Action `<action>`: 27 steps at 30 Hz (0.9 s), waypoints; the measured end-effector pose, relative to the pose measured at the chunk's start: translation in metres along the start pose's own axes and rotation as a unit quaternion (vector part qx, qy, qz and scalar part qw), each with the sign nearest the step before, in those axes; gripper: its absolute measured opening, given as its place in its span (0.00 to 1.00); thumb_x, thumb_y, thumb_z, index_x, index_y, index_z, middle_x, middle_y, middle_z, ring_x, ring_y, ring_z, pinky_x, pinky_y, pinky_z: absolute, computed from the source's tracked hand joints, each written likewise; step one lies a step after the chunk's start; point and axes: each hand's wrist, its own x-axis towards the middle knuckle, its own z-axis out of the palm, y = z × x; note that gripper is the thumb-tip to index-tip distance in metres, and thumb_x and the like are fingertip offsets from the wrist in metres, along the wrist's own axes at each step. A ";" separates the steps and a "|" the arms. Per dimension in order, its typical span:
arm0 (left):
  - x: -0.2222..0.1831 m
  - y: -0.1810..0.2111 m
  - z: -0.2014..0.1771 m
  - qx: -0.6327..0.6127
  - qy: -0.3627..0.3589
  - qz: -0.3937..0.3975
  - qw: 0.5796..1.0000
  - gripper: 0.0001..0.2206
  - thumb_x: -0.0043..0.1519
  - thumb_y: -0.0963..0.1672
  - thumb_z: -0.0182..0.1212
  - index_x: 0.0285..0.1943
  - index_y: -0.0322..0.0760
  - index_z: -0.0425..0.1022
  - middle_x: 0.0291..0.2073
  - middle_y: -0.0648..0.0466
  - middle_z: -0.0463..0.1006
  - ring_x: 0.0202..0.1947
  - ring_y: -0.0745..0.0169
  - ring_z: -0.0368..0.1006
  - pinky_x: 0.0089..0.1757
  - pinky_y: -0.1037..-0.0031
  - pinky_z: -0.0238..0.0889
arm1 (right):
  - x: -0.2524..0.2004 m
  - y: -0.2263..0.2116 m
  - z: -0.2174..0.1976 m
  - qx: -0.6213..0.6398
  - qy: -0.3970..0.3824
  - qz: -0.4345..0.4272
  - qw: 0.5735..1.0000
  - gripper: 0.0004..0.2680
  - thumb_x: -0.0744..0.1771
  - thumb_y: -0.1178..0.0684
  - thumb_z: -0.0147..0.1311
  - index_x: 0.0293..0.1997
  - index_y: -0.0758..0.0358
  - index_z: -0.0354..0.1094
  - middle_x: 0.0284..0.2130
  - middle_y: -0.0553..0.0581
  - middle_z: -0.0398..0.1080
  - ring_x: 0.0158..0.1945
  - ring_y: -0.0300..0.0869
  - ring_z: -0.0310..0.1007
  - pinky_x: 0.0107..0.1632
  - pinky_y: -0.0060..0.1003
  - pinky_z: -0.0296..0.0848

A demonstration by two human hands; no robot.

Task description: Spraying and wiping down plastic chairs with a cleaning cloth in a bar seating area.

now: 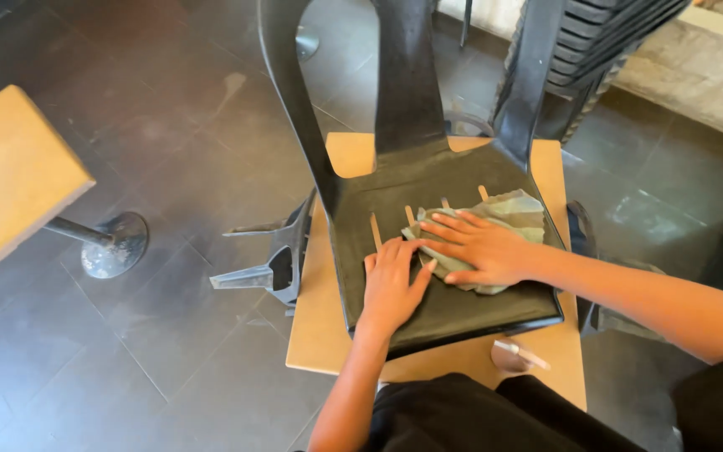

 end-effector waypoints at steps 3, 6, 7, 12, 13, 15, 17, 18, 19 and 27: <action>-0.004 -0.006 0.005 -0.004 0.007 0.024 1.000 0.19 0.62 0.47 0.64 0.59 0.38 0.71 0.53 0.47 0.74 0.59 0.47 0.67 0.52 0.56 0.57 | 0.012 0.060 -0.001 -0.121 0.070 0.116 0.983 0.31 0.68 0.30 0.36 0.77 0.59 0.45 0.75 0.62 0.42 0.76 0.55 0.36 0.72 0.58 0.36; 0.001 0.004 -0.003 -0.062 0.030 -0.026 0.997 0.21 0.64 0.47 0.63 0.64 0.36 0.68 0.59 0.44 0.71 0.62 0.42 0.65 0.57 0.54 0.57 | 0.043 0.066 0.024 -0.112 0.190 0.162 0.962 0.35 0.67 0.26 0.39 0.74 0.69 0.44 0.73 0.70 0.42 0.77 0.62 0.36 0.72 0.63 0.36; 0.002 0.007 -0.003 -0.065 0.033 -0.028 0.997 0.21 0.64 0.47 0.63 0.64 0.36 0.68 0.59 0.44 0.71 0.62 0.42 0.65 0.57 0.54 0.57 | 0.046 0.047 0.022 -0.114 0.187 0.159 0.963 0.35 0.67 0.26 0.39 0.74 0.69 0.44 0.73 0.70 0.42 0.77 0.62 0.36 0.72 0.63 0.36; 0.000 -0.003 -0.002 -0.119 0.211 -0.045 0.969 0.20 0.68 0.46 0.60 0.66 0.32 0.65 0.73 0.35 0.53 0.72 0.30 0.53 0.64 0.53 0.55 | 0.077 0.014 0.002 0.051 -0.010 -0.127 0.991 0.28 0.69 0.31 0.42 0.77 0.51 0.49 0.76 0.58 0.43 0.80 0.54 0.33 0.74 0.62 0.32; 0.002 -0.004 -0.002 -0.115 0.216 -0.047 0.969 0.20 0.68 0.46 0.60 0.66 0.32 0.65 0.73 0.35 0.53 0.72 0.30 0.53 0.64 0.53 0.55 | 0.087 0.031 0.001 0.050 -0.010 -0.133 0.990 0.28 0.69 0.31 0.42 0.77 0.51 0.49 0.76 0.58 0.43 0.80 0.54 0.33 0.74 0.62 0.32; -0.005 -0.004 0.002 -0.104 0.173 -0.056 0.978 0.22 0.67 0.46 0.62 0.67 0.30 0.64 0.71 0.34 0.53 0.72 0.30 0.50 0.65 0.50 0.49 | 0.098 0.056 0.010 0.001 0.073 -0.004 0.997 0.29 0.69 0.33 0.41 0.78 0.54 0.45 0.77 0.57 0.41 0.80 0.51 0.33 0.74 0.59 0.33; -0.002 -0.004 0.002 -0.111 0.180 -0.066 0.975 0.22 0.67 0.46 0.61 0.67 0.29 0.63 0.72 0.34 0.53 0.72 0.30 0.48 0.65 0.50 0.49 | 0.108 0.047 0.020 -0.007 0.108 0.015 0.994 0.29 0.69 0.35 0.42 0.78 0.60 0.42 0.77 0.60 0.41 0.80 0.54 0.32 0.74 0.59 0.33; 0.001 -0.005 0.001 -0.121 0.183 -0.075 0.973 0.22 0.68 0.46 0.60 0.67 0.29 0.63 0.72 0.34 0.53 0.73 0.30 0.47 0.65 0.50 0.49 | 0.113 0.043 0.024 -0.014 0.143 0.039 0.989 0.30 0.70 0.36 0.42 0.78 0.65 0.39 0.76 0.64 0.40 0.80 0.56 0.32 0.75 0.60 0.32; 0.000 -0.009 0.003 -0.120 0.187 -0.074 0.972 0.22 0.68 0.46 0.60 0.67 0.29 0.63 0.72 0.34 0.53 0.73 0.30 0.47 0.65 0.50 0.49 | 0.106 0.020 0.021 -0.016 0.144 0.036 0.989 0.30 0.70 0.36 0.42 0.78 0.65 0.39 0.76 0.64 0.40 0.80 0.56 0.32 0.75 0.60 0.32; -0.001 -0.009 0.006 -0.082 0.181 -0.074 0.977 0.20 0.67 0.45 0.60 0.66 0.31 0.65 0.66 0.38 0.64 0.72 0.33 0.52 0.67 0.50 0.46 | 0.061 0.055 0.000 -0.058 0.109 0.046 0.991 0.26 0.68 0.39 0.46 0.74 0.57 0.50 0.74 0.58 0.50 0.76 0.51 0.44 0.72 0.57 0.43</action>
